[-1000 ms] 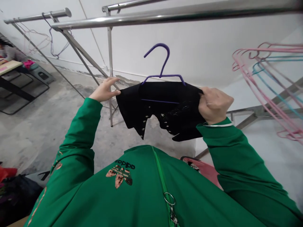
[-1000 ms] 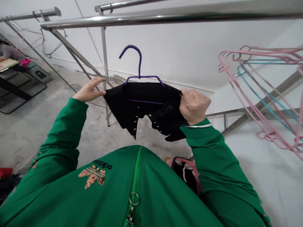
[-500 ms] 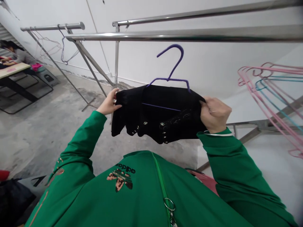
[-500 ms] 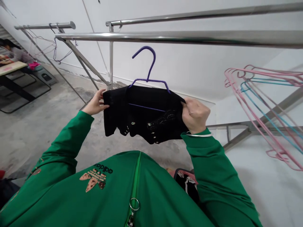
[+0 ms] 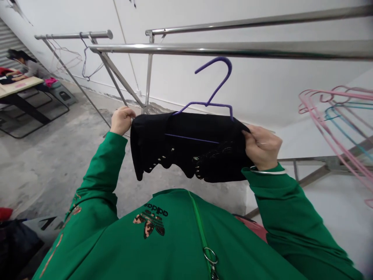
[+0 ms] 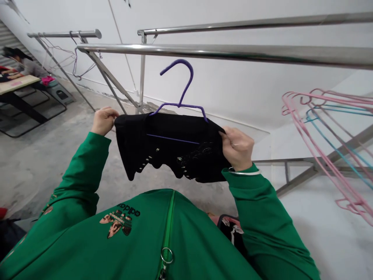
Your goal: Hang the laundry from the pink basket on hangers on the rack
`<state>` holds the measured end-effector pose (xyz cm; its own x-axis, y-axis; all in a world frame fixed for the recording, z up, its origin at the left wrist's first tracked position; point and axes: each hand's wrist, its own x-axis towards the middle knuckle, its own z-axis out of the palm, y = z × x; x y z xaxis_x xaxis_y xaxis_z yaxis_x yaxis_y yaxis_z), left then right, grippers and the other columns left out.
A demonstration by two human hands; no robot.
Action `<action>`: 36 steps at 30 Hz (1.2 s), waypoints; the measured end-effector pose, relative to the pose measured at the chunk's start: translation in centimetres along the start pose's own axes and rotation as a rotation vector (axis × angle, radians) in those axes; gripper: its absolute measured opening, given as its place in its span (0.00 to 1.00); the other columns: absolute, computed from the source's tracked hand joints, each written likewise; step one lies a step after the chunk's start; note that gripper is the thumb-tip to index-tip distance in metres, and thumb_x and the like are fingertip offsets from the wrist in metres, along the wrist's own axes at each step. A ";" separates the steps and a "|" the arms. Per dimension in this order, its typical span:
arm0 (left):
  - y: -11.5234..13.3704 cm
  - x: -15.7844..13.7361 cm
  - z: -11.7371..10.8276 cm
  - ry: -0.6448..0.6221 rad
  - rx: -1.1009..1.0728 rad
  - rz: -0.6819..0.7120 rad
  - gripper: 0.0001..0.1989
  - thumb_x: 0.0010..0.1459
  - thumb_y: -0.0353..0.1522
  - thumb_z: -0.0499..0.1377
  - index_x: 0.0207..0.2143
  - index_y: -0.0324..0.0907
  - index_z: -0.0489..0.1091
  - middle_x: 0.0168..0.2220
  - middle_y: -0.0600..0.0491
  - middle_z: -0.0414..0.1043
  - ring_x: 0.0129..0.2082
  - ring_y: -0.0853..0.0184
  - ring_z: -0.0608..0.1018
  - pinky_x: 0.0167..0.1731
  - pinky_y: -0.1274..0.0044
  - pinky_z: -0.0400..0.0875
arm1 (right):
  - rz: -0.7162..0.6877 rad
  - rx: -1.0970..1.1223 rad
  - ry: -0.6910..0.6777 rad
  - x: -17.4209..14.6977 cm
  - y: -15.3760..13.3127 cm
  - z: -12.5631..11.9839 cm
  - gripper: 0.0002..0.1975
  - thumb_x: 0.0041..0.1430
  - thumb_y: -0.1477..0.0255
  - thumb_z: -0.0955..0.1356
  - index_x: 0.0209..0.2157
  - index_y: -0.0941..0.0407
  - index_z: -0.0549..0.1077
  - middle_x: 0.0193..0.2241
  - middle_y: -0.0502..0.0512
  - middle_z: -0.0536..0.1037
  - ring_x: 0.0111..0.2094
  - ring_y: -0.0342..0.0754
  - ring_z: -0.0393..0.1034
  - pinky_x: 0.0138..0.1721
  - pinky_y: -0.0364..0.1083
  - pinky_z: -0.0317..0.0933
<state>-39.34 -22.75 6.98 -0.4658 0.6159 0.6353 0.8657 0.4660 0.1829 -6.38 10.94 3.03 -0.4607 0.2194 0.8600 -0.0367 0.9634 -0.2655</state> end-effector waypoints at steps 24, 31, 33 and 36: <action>5.4 2.2 3.9 -0.012 0.163 0.290 0.19 0.68 0.44 0.46 0.34 0.42 0.69 0.33 0.48 0.71 0.33 0.63 0.74 0.34 0.73 0.66 | 0.133 0.278 -0.538 -0.6 1.5 -0.3 0.18 0.58 0.53 0.66 0.33 0.51 0.79 0.30 0.58 0.81 0.32 0.55 0.75 0.35 0.51 0.70; 2.8 1.1 6.4 -0.112 0.199 0.214 0.11 0.65 0.36 0.52 0.39 0.40 0.70 0.41 0.44 0.73 0.44 0.59 0.74 0.47 0.67 0.68 | 0.895 1.195 -0.950 -2.1 -4.6 2.3 0.18 0.57 0.58 0.70 0.45 0.52 0.78 0.37 0.58 0.81 0.40 0.53 0.77 0.43 0.51 0.70; 2.0 0.2 6.2 -0.038 0.193 0.112 0.11 0.64 0.35 0.54 0.45 0.39 0.69 0.47 0.42 0.72 0.50 0.57 0.72 0.51 0.65 0.66 | 0.961 1.246 -0.841 -1.1 -6.1 4.0 0.18 0.56 0.60 0.72 0.46 0.53 0.78 0.37 0.58 0.81 0.39 0.53 0.77 0.42 0.50 0.70; 0.9 -2.6 5.2 0.064 0.188 -0.005 0.14 0.65 0.34 0.52 0.50 0.38 0.67 0.51 0.40 0.70 0.53 0.56 0.71 0.54 0.64 0.65 | 0.866 1.255 -0.779 1.1 -7.5 7.1 0.18 0.54 0.61 0.73 0.44 0.55 0.78 0.37 0.58 0.81 0.38 0.52 0.76 0.40 0.48 0.69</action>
<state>-38.30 -20.63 1.60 -0.4522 0.5746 0.6821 0.8109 0.5833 0.0463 -12.90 2.84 2.88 -0.9964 0.0845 -0.0065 -0.0082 -0.1728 -0.9849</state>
